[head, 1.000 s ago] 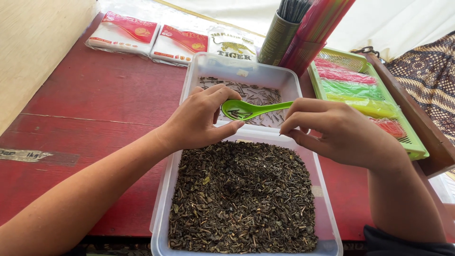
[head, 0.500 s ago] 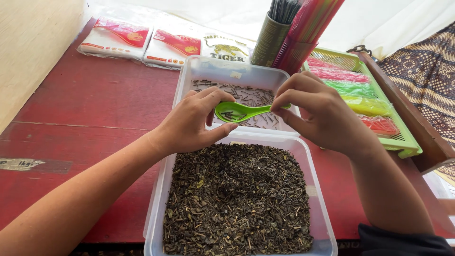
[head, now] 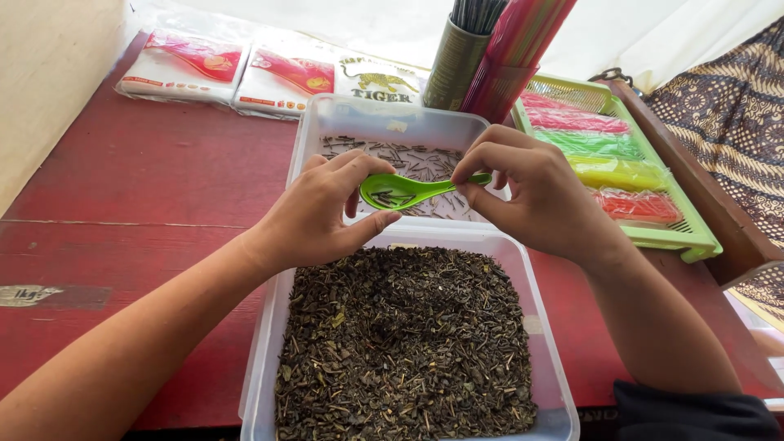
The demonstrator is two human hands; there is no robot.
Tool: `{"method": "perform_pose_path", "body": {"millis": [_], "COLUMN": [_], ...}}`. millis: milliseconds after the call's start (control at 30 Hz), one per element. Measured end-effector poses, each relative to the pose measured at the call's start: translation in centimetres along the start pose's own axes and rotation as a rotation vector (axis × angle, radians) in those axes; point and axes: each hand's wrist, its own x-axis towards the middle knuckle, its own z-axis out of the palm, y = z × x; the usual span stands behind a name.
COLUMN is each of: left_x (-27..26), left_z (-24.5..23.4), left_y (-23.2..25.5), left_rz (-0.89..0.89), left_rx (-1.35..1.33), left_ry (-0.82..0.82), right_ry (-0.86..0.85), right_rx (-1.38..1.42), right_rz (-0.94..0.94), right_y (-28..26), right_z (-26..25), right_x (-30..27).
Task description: Sorting dried tea leaves by removing stems and sticks using a plastic spoon and fingers
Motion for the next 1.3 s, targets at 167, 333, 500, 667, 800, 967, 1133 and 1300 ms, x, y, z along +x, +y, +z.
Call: {"method": "perform_pose_path", "body": {"millis": [167, 333, 500, 667, 800, 967, 1133, 1300], "left_x": [0.0, 0.0, 0.0, 0.0, 0.0, -0.1, -0.1, -0.2], "left_z": [0.1, 0.0, -0.1, 0.0, 0.3, 0.5, 0.3, 0.1], "left_y": [0.0, 0.0, 0.1, -0.1, -0.5, -0.8, -0.8, -0.6], "left_rz": [-0.008, -0.015, -0.004, -0.001, 0.017, 0.052, 0.052, 0.055], "left_rx": [0.001, -0.004, 0.001, -0.004, -0.003, 0.019, 0.018, 0.02], "left_ry": [0.002, -0.013, -0.008, 0.002, 0.018, 0.03, 0.022, 0.011], "right_ry": [-0.026, -0.089, -0.132, -0.057, 0.083, -0.323, -0.696, -0.74], "right_rx": [-0.011, -0.025, -0.028, -0.265, -0.326, -0.128, -0.136, -0.057], "right_rz": [-0.03, -0.033, -0.038, -0.239, -0.414, -0.521, -0.457, -0.462], "right_y": [-0.2, -0.2, -0.1, -0.8, -3.6, -6.1, -3.5, -3.4], "right_z": [-0.1, -0.2, -0.1, 0.3, 0.9, 2.5, 4.8, 5.4], "right_x": [0.0, -0.1, -0.1, -0.5, -1.2, -1.8, -2.9, -2.7]}}
